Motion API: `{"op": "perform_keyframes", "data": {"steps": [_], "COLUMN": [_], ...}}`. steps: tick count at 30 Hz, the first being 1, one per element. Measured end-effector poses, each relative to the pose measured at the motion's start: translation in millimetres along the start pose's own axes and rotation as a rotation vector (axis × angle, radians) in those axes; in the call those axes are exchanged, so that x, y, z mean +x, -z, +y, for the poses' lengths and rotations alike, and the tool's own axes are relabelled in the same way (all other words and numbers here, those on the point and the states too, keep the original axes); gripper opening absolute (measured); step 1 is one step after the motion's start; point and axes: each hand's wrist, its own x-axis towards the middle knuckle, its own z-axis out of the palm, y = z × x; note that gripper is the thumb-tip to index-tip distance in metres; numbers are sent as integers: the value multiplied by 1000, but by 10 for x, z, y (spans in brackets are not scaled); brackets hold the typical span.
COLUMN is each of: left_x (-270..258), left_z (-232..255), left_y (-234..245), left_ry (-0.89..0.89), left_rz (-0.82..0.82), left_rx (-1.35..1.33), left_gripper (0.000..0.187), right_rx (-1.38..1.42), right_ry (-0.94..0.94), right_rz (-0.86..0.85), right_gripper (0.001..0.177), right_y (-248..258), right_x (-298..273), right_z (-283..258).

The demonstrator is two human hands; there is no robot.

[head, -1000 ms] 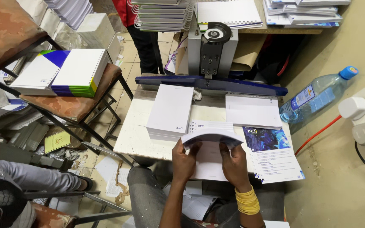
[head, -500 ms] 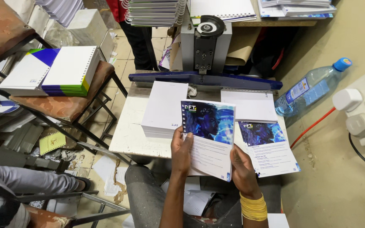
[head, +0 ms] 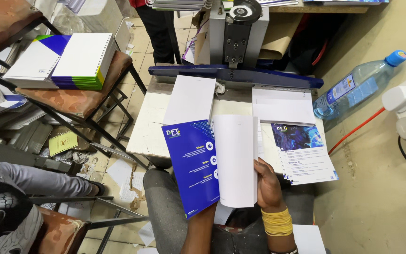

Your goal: The person assembles spiral-bound notebooks by inserting printed covers and inner pages into the binding. They handle multiple notebooks, aligning the pages and covers before placing them into a binding machine. The person also stacks completed notebooks and organizes loose pages on the table.

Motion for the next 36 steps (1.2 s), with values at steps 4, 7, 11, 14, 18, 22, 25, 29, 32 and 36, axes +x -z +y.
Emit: {"op": "perform_keyframes", "data": {"steps": [4, 7, 11, 14, 18, 22, 25, 29, 32, 36], "left_x": [-505, -807, -918, -900, -790, -607, -484, -358, -250, -104], "left_z": [166, 267, 480, 647, 847, 1001, 1160, 1447, 1582, 1600], "left_y": [-246, -457, -482, -425, -275, -58, 59, 133, 154, 26], "left_ry": [56, 43, 71, 85, 103, 118, 127, 138, 142, 151], "left_rz": [-832, -1067, -1025, -989, -937, -881, -834, -765, -710, -629], "left_rx": [-457, -444, -263, -130, 51, 231, 364, 540, 670, 842], "left_gripper": [42, 50, 45, 42, 38, 33, 30, 26, 23, 19], "right_rx": [42, 50, -18, -7, 12, -14, -44, -97, -86, -42], "right_ry": [73, 104, 204, 221, 235, 290, 330, 399, 402, 370], "right_rz": [-473, -587, -616, -622, -599, -720, -732, -694, -675, -622], "right_gripper": [34, 37, 38, 38, 40, 40, 38, 38, 34, 36], "right_y": [206, 518, 650, 527, 667, 827, 584, 476, 412, 143], "right_x": [100, 274, 317, 255, 351, 490, 323, 243, 247, -18], "right_z": [73, 257, 363, 282, 383, 488, 350, 308, 305, 169]}}
